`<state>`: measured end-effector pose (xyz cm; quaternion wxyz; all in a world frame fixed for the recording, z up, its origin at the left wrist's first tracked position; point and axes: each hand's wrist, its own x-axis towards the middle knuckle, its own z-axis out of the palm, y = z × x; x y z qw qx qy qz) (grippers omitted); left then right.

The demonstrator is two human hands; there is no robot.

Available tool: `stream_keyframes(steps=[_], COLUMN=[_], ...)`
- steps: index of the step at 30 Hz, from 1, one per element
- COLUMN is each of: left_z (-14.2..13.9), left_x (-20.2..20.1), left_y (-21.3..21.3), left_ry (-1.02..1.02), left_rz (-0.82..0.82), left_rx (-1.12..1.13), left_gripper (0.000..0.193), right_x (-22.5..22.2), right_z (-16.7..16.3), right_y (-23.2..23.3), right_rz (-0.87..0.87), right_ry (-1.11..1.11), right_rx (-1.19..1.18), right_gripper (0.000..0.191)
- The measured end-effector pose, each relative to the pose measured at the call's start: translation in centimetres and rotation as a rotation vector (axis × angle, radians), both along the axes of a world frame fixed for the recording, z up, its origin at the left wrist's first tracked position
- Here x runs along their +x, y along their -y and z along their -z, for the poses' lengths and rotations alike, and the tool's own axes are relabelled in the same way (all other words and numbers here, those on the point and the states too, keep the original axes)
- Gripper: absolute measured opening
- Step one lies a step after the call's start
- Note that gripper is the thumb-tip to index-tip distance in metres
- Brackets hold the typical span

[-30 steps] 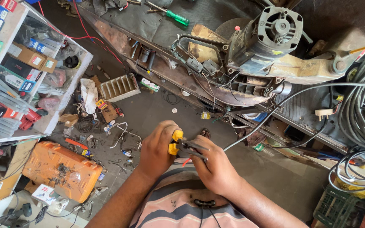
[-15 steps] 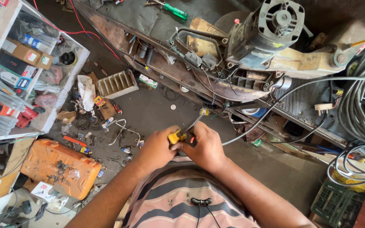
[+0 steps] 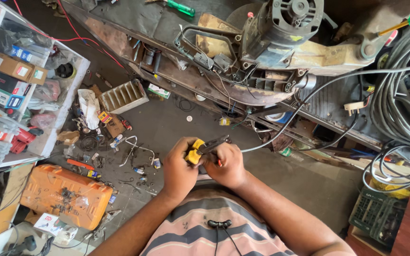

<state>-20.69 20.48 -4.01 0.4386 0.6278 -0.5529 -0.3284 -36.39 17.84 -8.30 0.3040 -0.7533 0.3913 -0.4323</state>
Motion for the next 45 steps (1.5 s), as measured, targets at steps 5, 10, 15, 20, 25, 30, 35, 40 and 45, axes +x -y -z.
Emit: stream_keyframes(steps=[5, 10, 15, 20, 25, 30, 35, 40, 45], left_z=[2.3, 3.9, 3.3, 2.0, 0.8, 0.6, 0.8, 0.8, 0.9], left_x=[-2.1, -3.6, 0.8, 1.3, 1.1, 1.2, 1.5, 1.5, 1.6], left_y=[0.0, 0.8, 2.2, 2.1, 1.6, 1.8, 2.1, 2.5, 2.8], left_ry=[-0.301, -0.273, -0.508, -0.298, 0.093, 0.231, 0.350, 0.362, 0.375], left_rz=[-0.166, -0.094, -0.033, 0.094, 0.179, 0.201, 0.169, 0.148, 0.122], left_rx=[0.119, -0.010, 0.210, 0.029, -0.145, -0.187, -0.250, -0.275, -0.243], left_gripper=[0.019, 0.014, 0.039, 0.047, 0.074, 0.083, 0.081, 0.066, 0.037], right_x=[0.7, 1.5, -3.1, -3.4, -2.5, -1.5, -1.3, -1.6, -1.9], right_z=[0.1, -1.8, -4.7, -4.2, -3.5, -3.4, -4.0, -4.3, -3.8], right_y=[-0.1, 1.2, 1.6, 2.3, 1.8, 1.4, 1.9, 2.0, 2.2], right_rz=[0.228, 0.286, -0.194, -0.335, -0.198, -0.067, -0.103, -0.125, -0.168], right_ry=[-0.032, 0.139, 0.549, 0.707, 0.489, 0.219, 0.211, 0.215, 0.245], right_rx=[-0.086, 0.153, 0.696, 0.770, 0.673, 0.716, 0.699, 0.742, 0.819], right_gripper=[0.030, 0.038, 0.025, 0.028, 0.018, 0.011, 0.013, 0.011, 0.012])
